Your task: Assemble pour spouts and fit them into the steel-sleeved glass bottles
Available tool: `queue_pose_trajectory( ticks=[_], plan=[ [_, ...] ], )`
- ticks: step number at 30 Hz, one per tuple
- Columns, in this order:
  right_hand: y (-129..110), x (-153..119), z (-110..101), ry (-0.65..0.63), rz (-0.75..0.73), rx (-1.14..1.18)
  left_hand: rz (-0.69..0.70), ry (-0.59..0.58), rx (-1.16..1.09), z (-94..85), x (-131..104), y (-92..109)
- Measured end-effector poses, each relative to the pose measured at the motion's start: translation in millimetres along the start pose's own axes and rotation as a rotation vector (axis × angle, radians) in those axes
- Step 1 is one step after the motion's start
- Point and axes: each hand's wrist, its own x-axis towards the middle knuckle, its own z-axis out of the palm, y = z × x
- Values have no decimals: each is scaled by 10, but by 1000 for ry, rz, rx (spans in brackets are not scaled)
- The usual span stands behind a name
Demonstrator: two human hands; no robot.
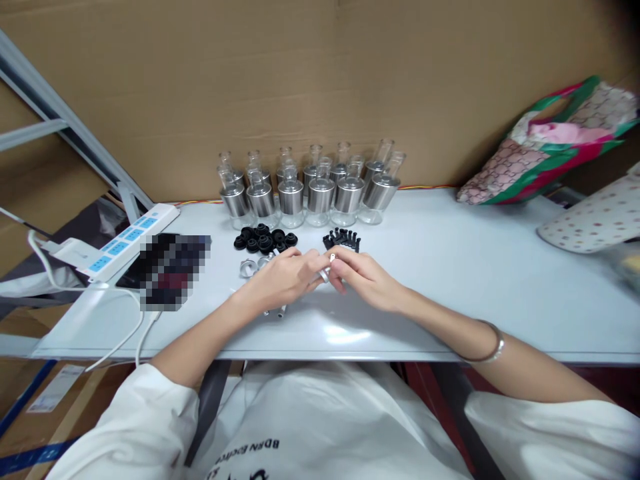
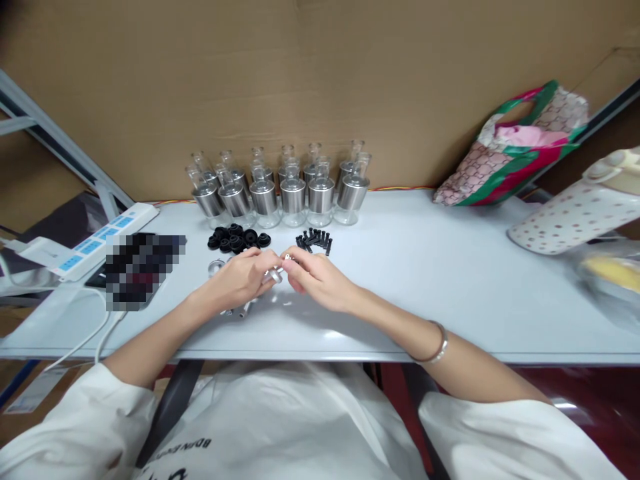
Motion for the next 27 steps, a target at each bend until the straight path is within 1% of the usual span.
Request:
queue_pose_trajectory(
  ticks=[4, 7, 10, 15, 18, 20, 23, 25, 27],
  plan=[
    [5, 14, -20, 51, -36, -13, -111, -44, -33, -8, 6, 4],
    [2, 21, -43, 82, -63, -22, -154, -28, -21, -51, 4, -13],
    [-11, 19, -59, 77, -54, -51, -151, -11, 25, -89, -3, -34],
    [-11, 7, -66, -9, -42, -54, -91, -50, 44, -54, -7, -35],
    [8, 7, -65, 17, -36, -36, -106, -75, -14, -55, 7, -17],
    [23, 12, -65, 35, -36, 14, -111, -99, -84, -109, 15, -30],
    [50, 31, -79, 62, -9, 212, -127, -111, -154, -247, -4, -144],
    [72, 48, -107, 126, 19, 330, -238, -92, -109, -334, -49, -290],
    [92, 66, -148, 205, 37, 378, -413, -117, -8, -385, -119, -463]
  ],
)
